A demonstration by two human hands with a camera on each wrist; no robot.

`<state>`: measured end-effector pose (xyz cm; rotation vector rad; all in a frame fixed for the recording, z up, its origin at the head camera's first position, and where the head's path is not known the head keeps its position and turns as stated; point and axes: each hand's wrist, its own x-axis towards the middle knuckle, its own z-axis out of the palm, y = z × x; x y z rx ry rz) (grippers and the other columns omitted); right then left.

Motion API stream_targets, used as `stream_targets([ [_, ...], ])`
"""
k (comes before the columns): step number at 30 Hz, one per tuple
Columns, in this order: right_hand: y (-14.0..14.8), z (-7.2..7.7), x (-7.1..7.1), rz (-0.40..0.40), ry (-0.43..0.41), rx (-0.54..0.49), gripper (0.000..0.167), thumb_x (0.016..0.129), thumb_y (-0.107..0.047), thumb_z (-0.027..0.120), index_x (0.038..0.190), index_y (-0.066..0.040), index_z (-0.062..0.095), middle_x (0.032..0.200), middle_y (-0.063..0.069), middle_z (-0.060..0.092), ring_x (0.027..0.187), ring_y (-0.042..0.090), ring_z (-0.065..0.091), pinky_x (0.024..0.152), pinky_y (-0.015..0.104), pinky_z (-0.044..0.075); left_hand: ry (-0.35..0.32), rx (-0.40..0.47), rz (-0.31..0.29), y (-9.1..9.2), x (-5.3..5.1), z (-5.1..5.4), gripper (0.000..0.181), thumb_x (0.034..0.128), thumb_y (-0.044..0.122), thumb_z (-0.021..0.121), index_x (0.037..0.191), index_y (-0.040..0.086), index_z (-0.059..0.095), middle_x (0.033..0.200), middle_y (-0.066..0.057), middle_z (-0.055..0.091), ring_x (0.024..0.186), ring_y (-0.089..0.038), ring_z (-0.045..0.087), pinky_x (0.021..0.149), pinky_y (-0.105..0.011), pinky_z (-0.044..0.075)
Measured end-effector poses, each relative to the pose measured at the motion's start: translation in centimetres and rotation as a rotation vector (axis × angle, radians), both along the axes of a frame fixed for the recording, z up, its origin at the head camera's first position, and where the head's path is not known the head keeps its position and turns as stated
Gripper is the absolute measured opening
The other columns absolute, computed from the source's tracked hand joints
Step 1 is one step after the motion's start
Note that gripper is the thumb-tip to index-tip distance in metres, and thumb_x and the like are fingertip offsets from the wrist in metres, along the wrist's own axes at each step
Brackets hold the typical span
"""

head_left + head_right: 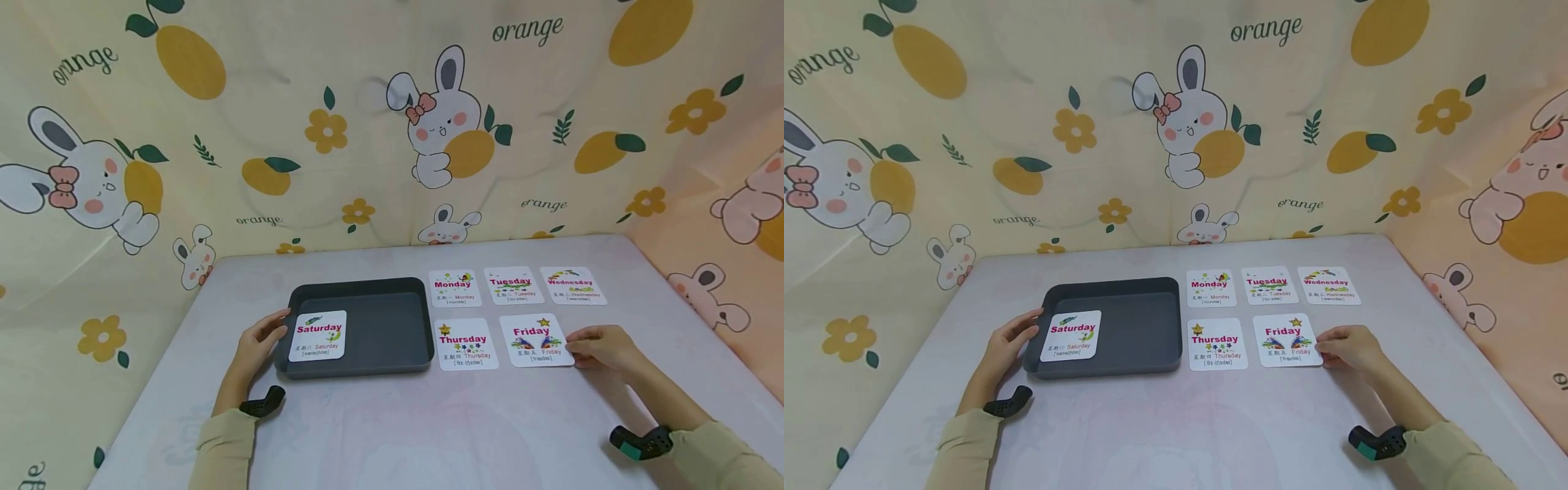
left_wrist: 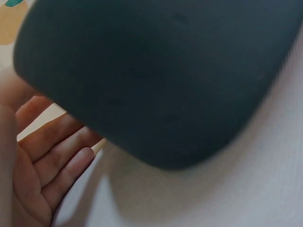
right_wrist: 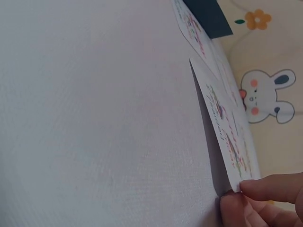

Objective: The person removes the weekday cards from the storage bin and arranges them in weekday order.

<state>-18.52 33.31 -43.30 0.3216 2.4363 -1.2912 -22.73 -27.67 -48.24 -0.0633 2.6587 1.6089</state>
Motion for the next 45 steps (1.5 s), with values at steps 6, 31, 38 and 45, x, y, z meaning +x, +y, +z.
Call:
stream_targets([
  [6, -0.1, 0.2, 0.1, 0.012, 0.021, 0.034, 0.034, 0.092, -0.016, 0.061, 0.109, 0.014, 0.061, 0.076, -0.005, 0.067, 0.068, 0.008, 0.061, 0.064, 0.021, 0.057, 0.007, 0.007, -0.002, 0.0, 0.1, 0.0, 0.047, 0.0981, 0.031, 0.054, 0.142, 0.016, 0.048, 0.148, -0.011, 0.048, 0.137, -0.027, 0.043, 0.118, -0.048, 0.032],
  [31, -3.6, 1.6, 0.0, 0.058, 0.032, -0.042, 0.04, 0.094, -0.02, 0.06, 0.116, 0.013, 0.06, 0.085, -0.002, 0.072, 0.072, 0.008, 0.064, 0.066, 0.022, 0.057, 0.036, -0.039, -0.001, -0.4, -0.1, -0.5, 0.045, 0.0978, 0.032, 0.054, 0.14, 0.019, 0.05, 0.145, -0.007, 0.052, 0.107, 0.017, 0.044, 0.088, 0.0, 0.034],
  [38, -5.0, 1.9, 0.0, 0.088, 0.04, -0.07, 0.039, 0.094, -0.02, 0.061, 0.115, 0.013, 0.06, 0.089, -0.001, 0.072, 0.074, 0.009, 0.063, 0.069, 0.021, 0.058, 0.024, -0.031, -0.001, -0.2, -0.1, -0.4, 0.045, 0.0979, 0.033, 0.054, 0.141, 0.019, 0.05, 0.147, -0.006, 0.051, 0.129, -0.014, 0.049, 0.094, -0.004, 0.036],
  [45, -6.4, 2.2, -0.2, 0.102, 0.044, -0.108, 0.04, 0.093, -0.019, 0.062, 0.116, 0.014, 0.059, 0.088, -0.001, 0.071, 0.072, 0.007, 0.064, 0.068, 0.022, 0.058, 0.028, -0.018, -0.003, -0.1, -0.1, -0.4, 0.045, 0.0987, 0.03, 0.053, 0.142, 0.017, 0.048, 0.148, -0.01, 0.049, 0.135, -0.027, 0.046, 0.114, -0.047, 0.037],
])
